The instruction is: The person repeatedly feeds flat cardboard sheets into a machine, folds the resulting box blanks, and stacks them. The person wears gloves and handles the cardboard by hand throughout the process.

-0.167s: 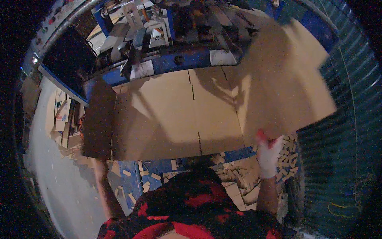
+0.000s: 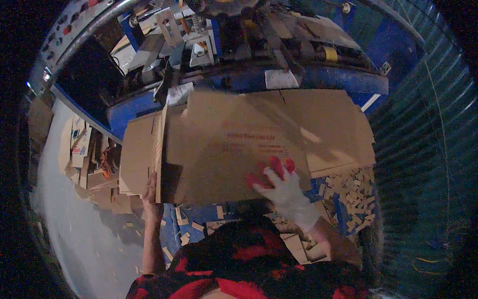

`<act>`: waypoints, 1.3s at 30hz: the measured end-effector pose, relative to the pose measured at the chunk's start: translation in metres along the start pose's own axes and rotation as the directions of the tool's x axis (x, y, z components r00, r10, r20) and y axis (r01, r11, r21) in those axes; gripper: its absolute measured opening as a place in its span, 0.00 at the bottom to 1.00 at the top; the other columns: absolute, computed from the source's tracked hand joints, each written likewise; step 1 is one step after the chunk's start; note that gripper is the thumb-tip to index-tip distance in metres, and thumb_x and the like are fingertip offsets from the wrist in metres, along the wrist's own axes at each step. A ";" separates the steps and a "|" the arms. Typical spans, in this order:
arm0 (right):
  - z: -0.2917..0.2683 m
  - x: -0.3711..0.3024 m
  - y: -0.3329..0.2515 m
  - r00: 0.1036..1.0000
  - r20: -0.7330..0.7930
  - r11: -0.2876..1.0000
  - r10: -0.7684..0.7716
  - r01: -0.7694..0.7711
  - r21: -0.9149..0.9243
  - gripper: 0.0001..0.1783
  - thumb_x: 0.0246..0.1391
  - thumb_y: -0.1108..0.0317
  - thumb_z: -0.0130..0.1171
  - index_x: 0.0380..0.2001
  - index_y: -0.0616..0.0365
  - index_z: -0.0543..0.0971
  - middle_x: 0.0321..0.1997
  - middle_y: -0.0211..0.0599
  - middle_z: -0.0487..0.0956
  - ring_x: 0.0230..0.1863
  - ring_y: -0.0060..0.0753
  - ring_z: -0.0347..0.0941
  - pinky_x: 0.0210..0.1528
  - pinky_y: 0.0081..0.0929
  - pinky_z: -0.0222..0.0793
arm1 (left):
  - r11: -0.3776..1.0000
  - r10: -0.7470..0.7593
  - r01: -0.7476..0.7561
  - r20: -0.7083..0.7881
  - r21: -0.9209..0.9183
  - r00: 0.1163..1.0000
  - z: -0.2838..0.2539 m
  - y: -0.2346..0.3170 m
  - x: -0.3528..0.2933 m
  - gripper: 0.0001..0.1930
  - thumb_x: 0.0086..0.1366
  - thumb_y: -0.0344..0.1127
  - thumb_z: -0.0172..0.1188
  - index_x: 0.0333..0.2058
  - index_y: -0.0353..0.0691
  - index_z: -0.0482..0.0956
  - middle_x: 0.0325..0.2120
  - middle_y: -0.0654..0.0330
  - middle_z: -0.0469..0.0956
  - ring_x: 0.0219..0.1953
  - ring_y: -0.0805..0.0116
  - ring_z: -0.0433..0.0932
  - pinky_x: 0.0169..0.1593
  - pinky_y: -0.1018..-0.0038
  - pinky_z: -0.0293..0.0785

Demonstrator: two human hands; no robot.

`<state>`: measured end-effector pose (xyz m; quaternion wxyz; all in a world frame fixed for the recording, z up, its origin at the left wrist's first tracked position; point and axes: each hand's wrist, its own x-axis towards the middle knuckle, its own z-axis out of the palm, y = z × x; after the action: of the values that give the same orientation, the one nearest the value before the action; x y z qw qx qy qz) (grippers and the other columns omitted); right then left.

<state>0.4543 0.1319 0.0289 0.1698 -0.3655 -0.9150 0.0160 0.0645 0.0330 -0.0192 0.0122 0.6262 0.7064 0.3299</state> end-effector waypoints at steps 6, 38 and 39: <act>0.028 0.069 0.054 0.973 0.139 0.932 -0.183 0.217 -0.290 0.29 0.51 0.68 0.47 0.58 0.37 0.68 0.60 0.38 0.67 0.61 0.51 0.62 0.61 0.49 0.56 | 0.963 0.269 -0.268 -0.097 0.029 0.958 0.044 -0.006 0.078 0.36 0.42 0.24 0.66 0.56 0.36 0.69 0.55 0.48 0.70 0.57 0.51 0.69 0.57 0.63 0.68; 0.023 -0.007 0.198 0.798 -0.247 0.719 0.550 -0.603 -0.346 0.39 0.47 0.51 0.63 0.60 0.56 0.65 0.65 0.47 0.63 0.66 0.49 0.56 0.67 0.46 0.47 | 0.426 -0.596 0.631 -0.324 0.649 0.735 -0.018 -0.099 0.058 0.32 0.57 0.54 0.60 0.56 0.42 0.68 0.53 0.52 0.70 0.56 0.54 0.68 0.55 0.61 0.66; 0.021 -0.035 0.190 0.704 -0.174 0.623 0.688 -0.697 -0.355 0.41 0.46 0.49 0.64 0.60 0.57 0.64 0.65 0.48 0.61 0.67 0.50 0.54 0.67 0.47 0.45 | 0.561 -0.608 0.641 -0.266 0.523 0.748 -0.031 -0.104 0.036 0.35 0.55 0.56 0.61 0.56 0.41 0.67 0.54 0.51 0.69 0.57 0.52 0.66 0.56 0.60 0.65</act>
<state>0.5971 0.2489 -0.0305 0.0828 -0.7153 -0.6852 -0.1090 -0.0480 0.0516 -0.0312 -0.0843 0.2978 0.9469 0.0871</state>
